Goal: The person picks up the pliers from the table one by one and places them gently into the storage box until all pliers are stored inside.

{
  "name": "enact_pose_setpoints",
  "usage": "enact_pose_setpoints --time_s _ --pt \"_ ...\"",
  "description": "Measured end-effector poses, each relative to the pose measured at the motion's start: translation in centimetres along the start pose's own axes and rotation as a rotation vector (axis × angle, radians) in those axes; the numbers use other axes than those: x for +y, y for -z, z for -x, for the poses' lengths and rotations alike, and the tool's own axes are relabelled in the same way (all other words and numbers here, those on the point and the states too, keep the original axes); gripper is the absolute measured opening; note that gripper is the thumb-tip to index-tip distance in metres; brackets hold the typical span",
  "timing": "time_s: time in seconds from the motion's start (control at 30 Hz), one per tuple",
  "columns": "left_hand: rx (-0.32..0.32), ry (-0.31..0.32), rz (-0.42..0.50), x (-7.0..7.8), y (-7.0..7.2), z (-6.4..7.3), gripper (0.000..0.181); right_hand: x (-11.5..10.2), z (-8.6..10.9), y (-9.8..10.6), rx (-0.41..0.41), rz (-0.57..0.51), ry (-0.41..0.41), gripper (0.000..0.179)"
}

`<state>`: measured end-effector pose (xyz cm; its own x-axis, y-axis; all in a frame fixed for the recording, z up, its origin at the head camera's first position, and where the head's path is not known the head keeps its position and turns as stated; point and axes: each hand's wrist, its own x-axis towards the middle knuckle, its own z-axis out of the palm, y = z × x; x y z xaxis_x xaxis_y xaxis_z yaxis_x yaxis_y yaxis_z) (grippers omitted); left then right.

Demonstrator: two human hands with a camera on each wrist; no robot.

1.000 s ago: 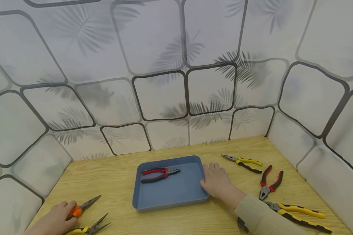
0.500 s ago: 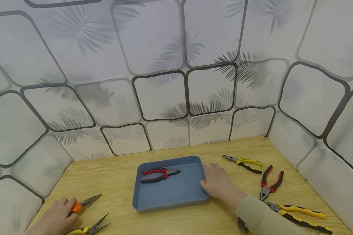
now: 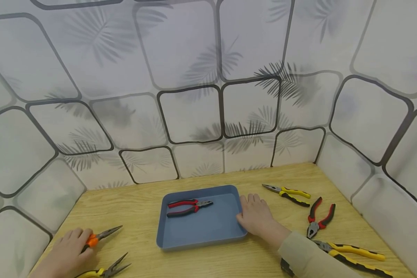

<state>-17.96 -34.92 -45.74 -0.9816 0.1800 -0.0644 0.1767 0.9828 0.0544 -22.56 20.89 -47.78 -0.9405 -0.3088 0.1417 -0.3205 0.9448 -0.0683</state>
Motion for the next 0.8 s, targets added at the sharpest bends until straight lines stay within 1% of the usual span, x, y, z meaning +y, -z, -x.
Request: enact_pose_setpoints --time_s 0.2,0.43,0.6,0.63,0.8 --pt "0.035 -0.032 -0.031 0.3 0.2 -0.2 0.035 0.0 0.0 -0.1 -0.005 0.004 -0.004 0.043" --pt "0.047 -0.042 -0.053 0.8 0.4 -0.4 0.031 -0.1 0.1 0.1 0.01 0.006 0.008 0.045" --pt "0.096 -0.08 -0.079 1.4 0.7 -0.5 0.03 0.0 0.1 -0.1 0.029 0.009 0.014 0.045" --pt "0.104 -0.089 -0.082 1.5 0.8 -0.5 0.031 0.1 0.0 -0.3 0.043 0.015 0.022 0.044" --pt "0.138 -0.116 -0.077 2.4 1.0 -0.8 0.031 0.1 0.0 -0.3 0.051 0.012 0.022 0.043"
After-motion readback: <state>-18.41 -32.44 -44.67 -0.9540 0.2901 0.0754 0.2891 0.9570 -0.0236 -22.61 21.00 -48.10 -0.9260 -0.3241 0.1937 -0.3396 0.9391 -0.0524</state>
